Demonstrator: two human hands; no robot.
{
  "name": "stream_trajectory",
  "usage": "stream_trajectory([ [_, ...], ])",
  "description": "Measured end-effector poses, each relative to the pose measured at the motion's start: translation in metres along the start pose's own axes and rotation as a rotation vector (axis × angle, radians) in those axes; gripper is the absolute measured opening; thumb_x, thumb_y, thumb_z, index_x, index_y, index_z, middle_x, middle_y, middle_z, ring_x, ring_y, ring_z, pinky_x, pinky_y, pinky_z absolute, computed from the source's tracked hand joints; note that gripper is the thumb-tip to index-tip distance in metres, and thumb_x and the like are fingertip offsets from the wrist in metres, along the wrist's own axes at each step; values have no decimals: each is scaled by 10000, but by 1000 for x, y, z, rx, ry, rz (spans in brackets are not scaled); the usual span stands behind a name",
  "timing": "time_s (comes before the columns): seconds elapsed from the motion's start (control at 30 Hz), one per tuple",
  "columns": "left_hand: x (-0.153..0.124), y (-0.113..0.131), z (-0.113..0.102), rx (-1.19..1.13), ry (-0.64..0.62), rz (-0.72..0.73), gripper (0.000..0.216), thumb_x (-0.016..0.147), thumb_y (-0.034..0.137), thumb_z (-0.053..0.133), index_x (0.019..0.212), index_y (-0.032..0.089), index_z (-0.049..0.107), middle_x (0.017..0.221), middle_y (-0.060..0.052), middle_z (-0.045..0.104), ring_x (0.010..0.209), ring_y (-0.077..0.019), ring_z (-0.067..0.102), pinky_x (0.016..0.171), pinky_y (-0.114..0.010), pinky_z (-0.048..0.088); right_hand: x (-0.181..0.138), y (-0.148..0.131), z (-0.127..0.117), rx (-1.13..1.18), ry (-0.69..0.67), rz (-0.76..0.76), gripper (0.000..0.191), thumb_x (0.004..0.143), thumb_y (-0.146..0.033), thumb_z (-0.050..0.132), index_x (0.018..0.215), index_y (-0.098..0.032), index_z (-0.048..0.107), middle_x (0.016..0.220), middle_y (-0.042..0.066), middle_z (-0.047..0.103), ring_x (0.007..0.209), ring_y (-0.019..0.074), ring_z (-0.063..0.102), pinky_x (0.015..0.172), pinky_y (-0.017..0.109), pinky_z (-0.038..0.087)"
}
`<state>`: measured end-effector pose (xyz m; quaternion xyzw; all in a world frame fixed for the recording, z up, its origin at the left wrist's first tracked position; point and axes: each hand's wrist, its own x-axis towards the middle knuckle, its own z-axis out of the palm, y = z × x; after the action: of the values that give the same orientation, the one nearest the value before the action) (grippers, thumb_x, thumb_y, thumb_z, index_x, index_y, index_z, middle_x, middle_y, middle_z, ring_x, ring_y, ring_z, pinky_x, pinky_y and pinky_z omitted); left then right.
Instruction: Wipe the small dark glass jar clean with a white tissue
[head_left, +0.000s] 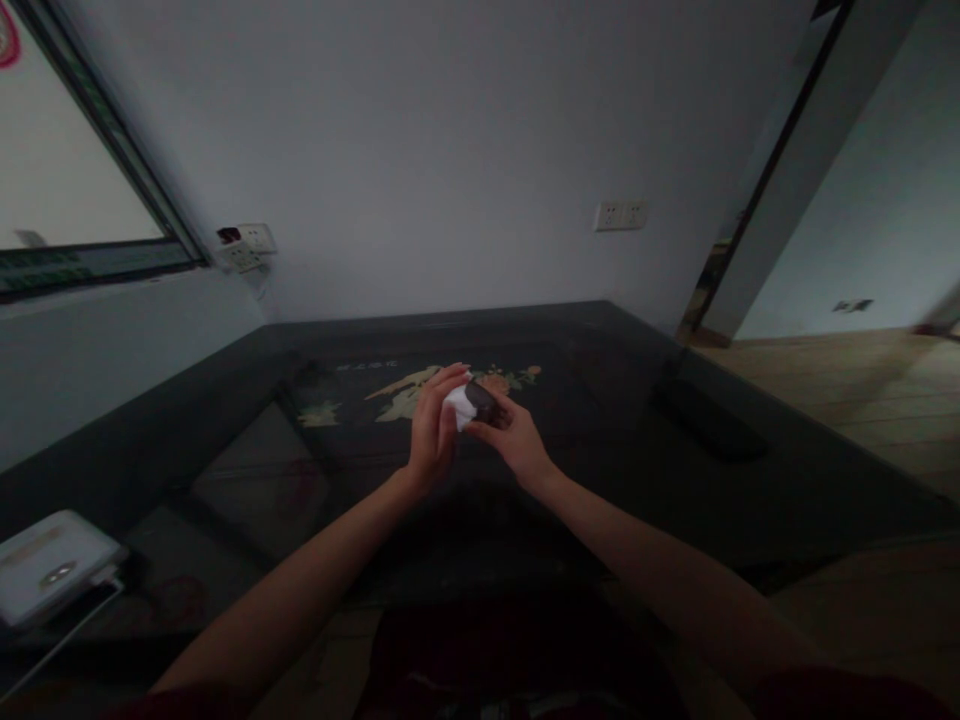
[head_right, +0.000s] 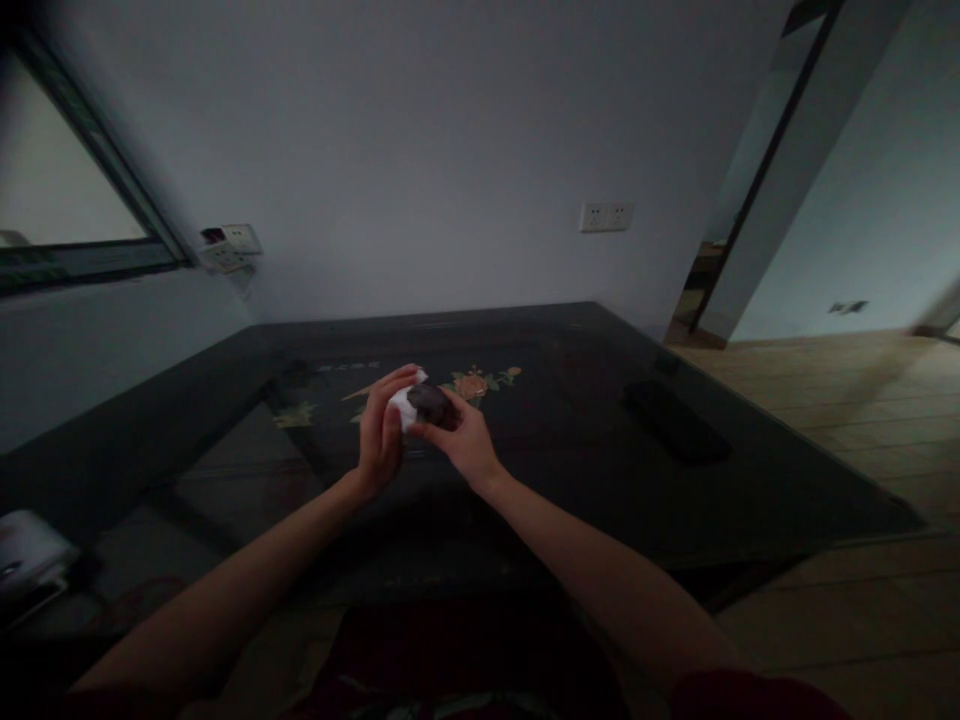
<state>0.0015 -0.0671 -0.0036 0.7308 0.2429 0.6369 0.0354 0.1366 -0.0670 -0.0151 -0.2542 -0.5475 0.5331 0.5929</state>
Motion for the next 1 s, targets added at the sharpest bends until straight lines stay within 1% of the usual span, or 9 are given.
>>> stream_trajectory([
  [0.1, 2, 1, -3, 98, -50, 166, 324, 986, 299, 342, 1167, 202, 592, 1226, -103, 621, 1234, -222, 517, 1076, -470, 357, 0, 1, -1, -6, 9, 5, 606, 549, -365, 861, 1097, -218, 651, 1096, 58, 713, 1050, 247, 663, 1004, 423, 488],
  [0.17, 4, 4, -3, 70, -47, 116, 337, 987, 311, 335, 1153, 199, 606, 1225, -102, 628, 1222, -222, 529, 1067, -461, 369, 0, 1, -1, -21, -3, -15, 631, 540, -362, 865, 1112, -214, 642, 1107, 64, 708, 1049, 250, 662, 1000, 427, 491],
  [0.3, 7, 5, -2, -179, -2, -228, 401, 966, 414, 357, 1101, 178, 651, 1214, -107, 647, 1140, -234, 588, 994, -402, 439, -2, 1, -2, -75, -32, -62, 710, 517, -330, 881, 1163, -215, 610, 1148, 81, 693, 1064, 256, 657, 993, 433, 498],
  [0.47, 11, -1, 5, -613, 82, -700, 399, 875, 462, 444, 962, 161, 691, 1006, -91, 730, 958, -253, 676, 869, -389, 522, -5, -2, -1, -156, -19, -98, 820, 483, -306, 898, 1227, -184, 576, 1180, 123, 677, 1102, 286, 643, 993, 451, 498],
  [0.53, 12, -3, 6, -699, 101, -826, 386, 840, 456, 467, 951, 157, 685, 969, -85, 736, 926, -253, 687, 849, -391, 532, -6, -4, 0, -199, -34, -134, 844, 482, -305, 900, 1249, -187, 569, 1233, 127, 651, 1143, 292, 620, 1014, 449, 482],
  [0.6, 12, -3, 6, -687, 111, -865, 397, 831, 461, 469, 963, 150, 678, 969, -87, 733, 928, -253, 686, 854, -392, 529, -7, -5, 2, -214, -56, -156, 842, 493, -310, 897, 1259, -201, 566, 1274, 118, 628, 1174, 287, 601, 1032, 442, 468],
  [0.7, 9, 0, 4, -469, 119, -698, 424, 885, 474, 430, 994, 146, 675, 1024, -102, 718, 965, -241, 669, 903, -390, 501, -6, -3, 2, -146, -44, -109, 806, 509, -335, 887, 1243, -215, 576, 1233, 102, 655, 1132, 277, 627, 1015, 447, 482],
  [0.9, 3, 6, 0, -15, 12, -52, 363, 980, 370, 344, 1109, 190, 632, 1193, -103, 652, 1200, -229, 554, 1059, -467, 384, 0, 3, 1, -26, 0, -14, 677, 508, -332, 881, 1128, -225, 630, 1103, 65, 709, 1043, 253, 666, 998, 436, 498],
  [1.0, 3, 6, -1, 52, -15, 52, 348, 984, 333, 341, 1088, 194, 643, 1179, -96, 660, 1232, -229, 533, 1076, -488, 365, 0, 4, 1, -19, 2, -10, 645, 525, -337, 872, 1113, -220, 634, 1117, 67, 703, 1058, 251, 660, 996, 421, 502],
])
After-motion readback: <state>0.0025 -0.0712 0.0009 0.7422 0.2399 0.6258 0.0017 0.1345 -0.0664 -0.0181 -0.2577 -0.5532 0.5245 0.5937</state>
